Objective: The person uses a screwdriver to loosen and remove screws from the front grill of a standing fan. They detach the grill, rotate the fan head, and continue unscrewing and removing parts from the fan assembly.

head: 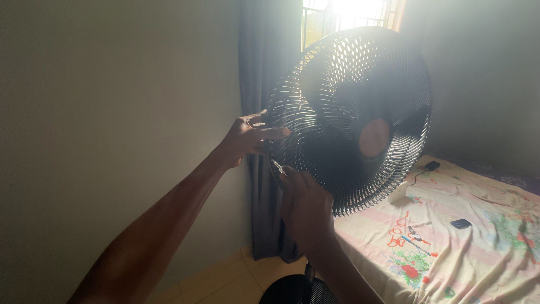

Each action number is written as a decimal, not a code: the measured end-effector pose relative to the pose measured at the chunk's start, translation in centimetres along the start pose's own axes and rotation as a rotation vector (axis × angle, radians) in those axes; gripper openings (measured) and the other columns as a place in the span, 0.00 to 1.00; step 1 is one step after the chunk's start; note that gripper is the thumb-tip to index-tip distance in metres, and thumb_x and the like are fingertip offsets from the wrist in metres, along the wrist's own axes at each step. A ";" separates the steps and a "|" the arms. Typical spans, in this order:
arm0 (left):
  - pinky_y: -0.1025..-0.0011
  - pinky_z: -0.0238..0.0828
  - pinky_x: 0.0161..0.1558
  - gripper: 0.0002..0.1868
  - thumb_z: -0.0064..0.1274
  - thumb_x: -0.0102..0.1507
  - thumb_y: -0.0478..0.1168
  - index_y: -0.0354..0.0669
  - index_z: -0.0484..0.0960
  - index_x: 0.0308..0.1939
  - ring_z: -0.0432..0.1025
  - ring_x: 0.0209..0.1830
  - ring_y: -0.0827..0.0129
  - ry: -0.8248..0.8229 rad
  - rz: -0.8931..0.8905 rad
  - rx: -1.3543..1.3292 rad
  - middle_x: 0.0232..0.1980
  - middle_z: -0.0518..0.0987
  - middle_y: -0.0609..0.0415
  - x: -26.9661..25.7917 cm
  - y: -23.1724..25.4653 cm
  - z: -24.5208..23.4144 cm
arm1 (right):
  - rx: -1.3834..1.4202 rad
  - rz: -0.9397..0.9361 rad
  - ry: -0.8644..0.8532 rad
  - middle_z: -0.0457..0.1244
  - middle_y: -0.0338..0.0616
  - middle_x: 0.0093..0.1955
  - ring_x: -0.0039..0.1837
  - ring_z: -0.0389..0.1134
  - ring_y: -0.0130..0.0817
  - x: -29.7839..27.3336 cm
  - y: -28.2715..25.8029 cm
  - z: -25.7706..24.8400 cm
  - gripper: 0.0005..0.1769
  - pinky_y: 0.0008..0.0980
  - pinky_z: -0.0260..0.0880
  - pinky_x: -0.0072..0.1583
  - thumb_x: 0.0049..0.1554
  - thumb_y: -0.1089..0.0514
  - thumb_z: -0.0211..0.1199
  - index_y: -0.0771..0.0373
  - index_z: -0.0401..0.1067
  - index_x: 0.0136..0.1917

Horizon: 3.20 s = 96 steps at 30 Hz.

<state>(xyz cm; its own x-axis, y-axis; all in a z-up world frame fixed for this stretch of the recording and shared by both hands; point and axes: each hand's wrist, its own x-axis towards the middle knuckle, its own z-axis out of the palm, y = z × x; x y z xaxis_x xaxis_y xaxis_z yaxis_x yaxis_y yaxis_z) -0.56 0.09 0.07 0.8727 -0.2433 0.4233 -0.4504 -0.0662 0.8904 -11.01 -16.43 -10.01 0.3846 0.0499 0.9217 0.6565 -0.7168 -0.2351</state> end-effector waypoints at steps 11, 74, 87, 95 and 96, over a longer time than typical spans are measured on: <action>0.66 0.83 0.46 0.46 0.71 0.48 0.46 0.46 0.72 0.70 0.80 0.48 0.69 -0.033 -0.035 -0.033 0.52 0.85 0.56 -1.0 0.7 0.2 | -0.099 -0.101 -0.167 0.69 0.48 0.47 0.47 0.73 0.49 2.2 -0.1 -1.3 0.10 0.45 0.72 0.47 0.59 0.60 0.56 0.64 0.73 0.52; 0.68 0.81 0.54 0.48 0.76 0.39 0.63 0.44 0.73 0.54 0.81 0.48 0.67 0.034 -0.291 0.458 0.47 0.84 0.54 -2.4 2.3 0.7 | -0.104 0.353 -0.479 0.63 0.55 0.36 0.28 0.66 0.33 3.2 -4.2 0.0 0.10 0.27 0.66 0.27 0.60 0.62 0.57 0.74 0.66 0.46; 0.67 0.82 0.52 0.45 0.76 0.39 0.64 0.45 0.75 0.49 0.83 0.43 0.66 0.035 -0.242 0.461 0.43 0.86 0.55 -2.3 2.3 0.6 | 0.025 0.903 -0.554 0.64 0.49 0.32 0.31 0.67 0.38 3.2 -6.0 1.2 0.17 0.37 0.68 0.35 0.67 0.52 0.52 0.65 0.71 0.43; 0.67 0.83 0.52 0.45 0.76 0.38 0.64 0.44 0.75 0.49 0.83 0.45 0.66 0.048 -0.275 0.429 0.44 0.86 0.54 -2.6 2.5 0.6 | -0.202 0.574 -0.622 0.67 0.55 0.43 0.39 0.73 0.44 4.4 -5.6 0.8 0.14 0.42 0.75 0.41 0.65 0.53 0.55 0.69 0.69 0.49; 0.67 0.82 0.53 0.45 0.76 0.38 0.64 0.44 0.75 0.50 0.83 0.46 0.66 0.042 -0.265 0.443 0.45 0.86 0.54 -2.5 2.6 0.4 | -0.145 0.570 -0.578 0.67 0.55 0.42 0.38 0.72 0.44 4.3 -5.5 1.2 0.14 0.41 0.74 0.40 0.65 0.54 0.55 0.69 0.69 0.49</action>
<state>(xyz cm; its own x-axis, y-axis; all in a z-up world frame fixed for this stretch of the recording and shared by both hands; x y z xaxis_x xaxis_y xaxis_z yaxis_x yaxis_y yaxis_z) -3.94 0.10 1.23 0.9703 -0.1241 0.2078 -0.2419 -0.5255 0.8157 -12.20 -11.45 -5.09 0.9327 -0.0271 0.3597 0.1844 -0.8212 -0.5400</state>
